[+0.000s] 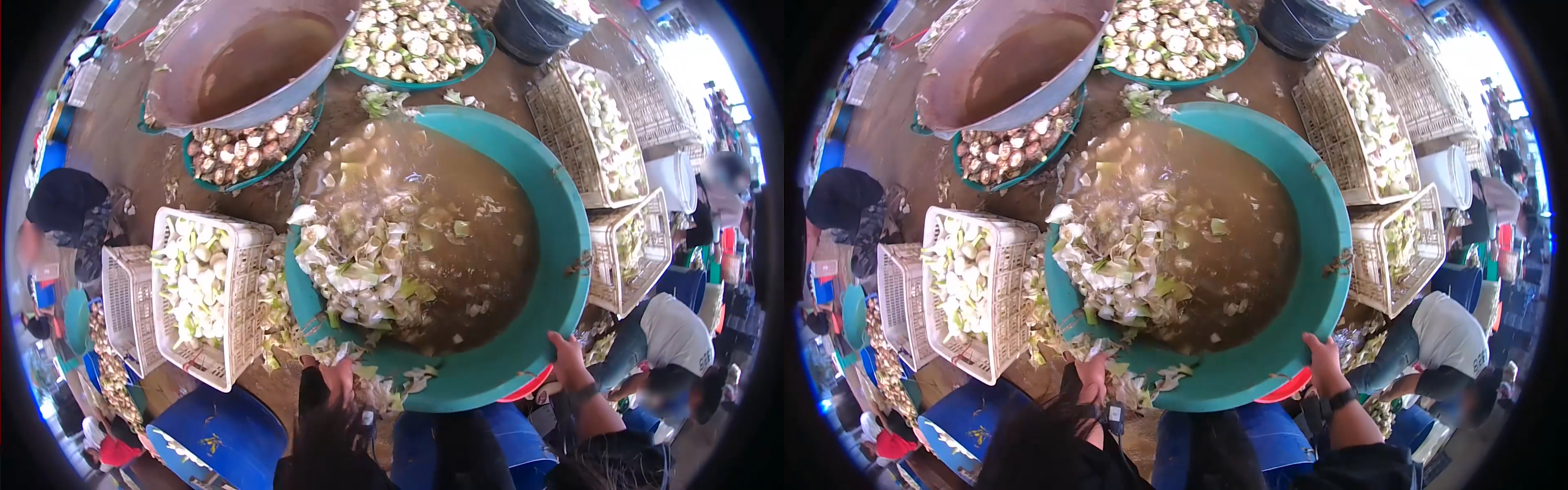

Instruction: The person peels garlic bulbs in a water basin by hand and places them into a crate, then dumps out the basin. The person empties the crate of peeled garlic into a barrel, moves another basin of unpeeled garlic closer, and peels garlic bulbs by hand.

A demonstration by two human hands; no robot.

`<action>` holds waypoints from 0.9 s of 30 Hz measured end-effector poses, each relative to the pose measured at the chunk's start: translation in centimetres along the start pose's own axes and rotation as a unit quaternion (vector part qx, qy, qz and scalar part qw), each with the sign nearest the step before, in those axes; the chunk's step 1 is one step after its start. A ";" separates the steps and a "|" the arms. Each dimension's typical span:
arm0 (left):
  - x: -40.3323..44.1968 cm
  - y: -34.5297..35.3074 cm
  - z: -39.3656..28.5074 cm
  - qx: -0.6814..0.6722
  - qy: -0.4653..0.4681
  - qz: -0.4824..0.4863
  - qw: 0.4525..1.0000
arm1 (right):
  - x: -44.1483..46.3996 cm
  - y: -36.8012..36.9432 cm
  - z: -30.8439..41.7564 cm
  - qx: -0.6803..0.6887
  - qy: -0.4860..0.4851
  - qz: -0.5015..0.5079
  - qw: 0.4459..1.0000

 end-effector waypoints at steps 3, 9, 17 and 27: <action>0.7 -1.3 0.7 0.075 -0.032 -0.019 0.996 | -4.6 1.7 1.6 -0.014 -0.006 0.014 1.000; 8.4 -7.3 8.5 0.076 -0.160 -0.010 0.984 | -10.1 5.9 2.2 0.016 -0.009 0.024 1.000; 9.4 -8.2 14.9 0.114 0.044 0.066 0.990 | -2.5 1.1 -4.6 -0.008 -0.023 -0.104 0.994; 12.3 -10.7 21.2 -0.038 -0.297 -0.086 0.950 | -6.2 1.9 -1.7 -0.009 0.023 -0.033 0.999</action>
Point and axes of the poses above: each hand's wrist, its own x-axis towards the middle knuckle, its own y-axis out of the palm, z = x × y, the point moved 2 cm from there along x, towards the middle knuckle, and after that the axes turned 3 degrees about x, right-handed, at the moved point
